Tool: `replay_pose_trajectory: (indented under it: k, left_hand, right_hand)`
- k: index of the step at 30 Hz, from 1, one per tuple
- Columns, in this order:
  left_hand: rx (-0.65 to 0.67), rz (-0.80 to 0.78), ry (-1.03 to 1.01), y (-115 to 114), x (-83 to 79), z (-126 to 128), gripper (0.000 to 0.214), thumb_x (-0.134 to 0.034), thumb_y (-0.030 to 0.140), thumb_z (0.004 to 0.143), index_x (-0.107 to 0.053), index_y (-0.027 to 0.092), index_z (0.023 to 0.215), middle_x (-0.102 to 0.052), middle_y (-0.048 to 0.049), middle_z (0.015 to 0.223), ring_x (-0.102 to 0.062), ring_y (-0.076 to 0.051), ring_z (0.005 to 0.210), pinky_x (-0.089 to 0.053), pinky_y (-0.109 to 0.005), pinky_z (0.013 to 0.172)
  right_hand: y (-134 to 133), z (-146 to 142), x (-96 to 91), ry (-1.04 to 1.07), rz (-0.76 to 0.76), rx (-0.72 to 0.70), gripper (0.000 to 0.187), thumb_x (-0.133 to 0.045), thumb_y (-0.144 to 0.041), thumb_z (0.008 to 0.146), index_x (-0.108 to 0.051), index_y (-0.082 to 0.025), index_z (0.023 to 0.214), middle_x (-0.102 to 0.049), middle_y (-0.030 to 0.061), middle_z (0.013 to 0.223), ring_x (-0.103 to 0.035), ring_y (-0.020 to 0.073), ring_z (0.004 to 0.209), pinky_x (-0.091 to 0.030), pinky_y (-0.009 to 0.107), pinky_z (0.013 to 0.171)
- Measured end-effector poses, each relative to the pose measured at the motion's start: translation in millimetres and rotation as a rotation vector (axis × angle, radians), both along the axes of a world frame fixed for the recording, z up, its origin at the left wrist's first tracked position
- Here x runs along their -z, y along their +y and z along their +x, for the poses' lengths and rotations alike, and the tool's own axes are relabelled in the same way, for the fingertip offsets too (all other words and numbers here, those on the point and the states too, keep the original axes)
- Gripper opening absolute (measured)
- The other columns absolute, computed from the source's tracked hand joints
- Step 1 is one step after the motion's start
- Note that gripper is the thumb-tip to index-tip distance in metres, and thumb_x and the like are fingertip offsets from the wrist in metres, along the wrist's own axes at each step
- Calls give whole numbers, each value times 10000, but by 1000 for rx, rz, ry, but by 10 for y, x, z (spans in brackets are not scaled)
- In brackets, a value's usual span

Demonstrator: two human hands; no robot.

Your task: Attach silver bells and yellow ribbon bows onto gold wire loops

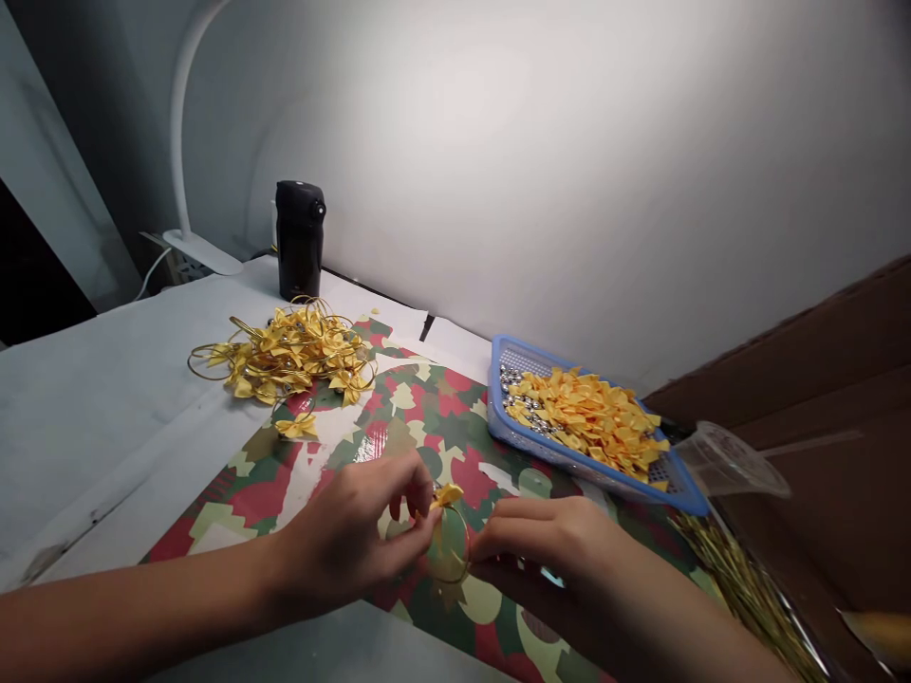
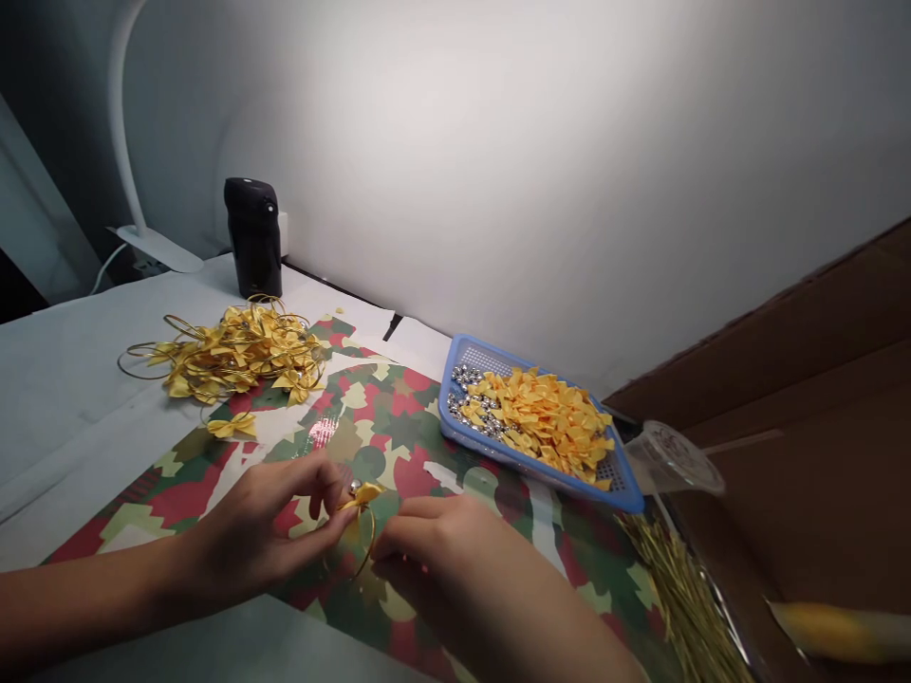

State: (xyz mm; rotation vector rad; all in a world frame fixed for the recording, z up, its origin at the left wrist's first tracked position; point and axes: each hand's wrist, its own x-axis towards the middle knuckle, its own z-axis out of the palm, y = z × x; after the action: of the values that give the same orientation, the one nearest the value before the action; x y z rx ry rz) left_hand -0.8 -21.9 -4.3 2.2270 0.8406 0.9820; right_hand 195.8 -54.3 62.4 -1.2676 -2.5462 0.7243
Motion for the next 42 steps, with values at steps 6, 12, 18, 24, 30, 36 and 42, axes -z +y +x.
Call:
replay_pose_trajectory:
  k: [6,12,18,24,30,36,42]
  left_hand:
    - [32,106,1,-12,-19,-1,161,-526,55,797,-464,196,751,-572,17,658,-551,-100,577,-472,-186,560]
    - [90,160,-49,-34,-47,-14,180,-518,46,823,-465,199,743,-596,-1,641,-561,-122,601,-497,-217,593]
    - [129,126,-108,-51,-11,-26,225,-524,12,799,-440,206,719,-607,-17,686,-560,-126,649,-512,-226,612]
    - [149,109,-135,-65,3,-34,238,-537,42,830,-429,216,709,-622,-15,707,-575,-125,683,-530,-223,640]
    - [99,-2,-193,-73,-61,-27,182,-547,55,821,-479,210,754,-622,-5,711,-590,-121,653,-518,-230,637]
    - [31,-629,-294,-23,-155,40,127,-596,275,834,-526,202,757,-602,14,685,-571,-118,635,-456,-219,579]
    - [43,-917,-364,24,-158,50,131,-628,266,803,-526,191,770,-598,29,690,-537,-103,668,-395,-200,598]
  right_hand:
    - [-21,29,-58,54,-30,26,244,-502,-147,897,-595,-185,675,-539,-30,595,-477,83,490,-358,179,460]
    - [-50,49,-53,17,-130,60,212,-490,-99,829,-492,-199,643,-461,-56,540,-365,75,449,-281,172,398]
    - [-59,101,-40,67,-195,105,175,-509,-82,782,-460,-214,679,-464,-69,561,-351,72,463,-312,153,418]
    - [-72,195,-12,31,-185,53,178,-559,-116,786,-528,-216,642,-472,-64,532,-351,74,445,-318,157,394]
    - [-73,154,-69,28,-209,46,227,-548,-100,773,-513,-206,575,-498,-54,518,-390,78,449,-335,165,409]
    - [-77,183,-118,-51,-284,151,189,-536,-114,795,-511,-204,631,-606,-39,617,-504,91,536,-383,161,477]
    - [-27,188,-228,57,-328,240,211,-552,-321,853,-615,-208,687,-643,9,613,-568,133,551,-418,205,483]
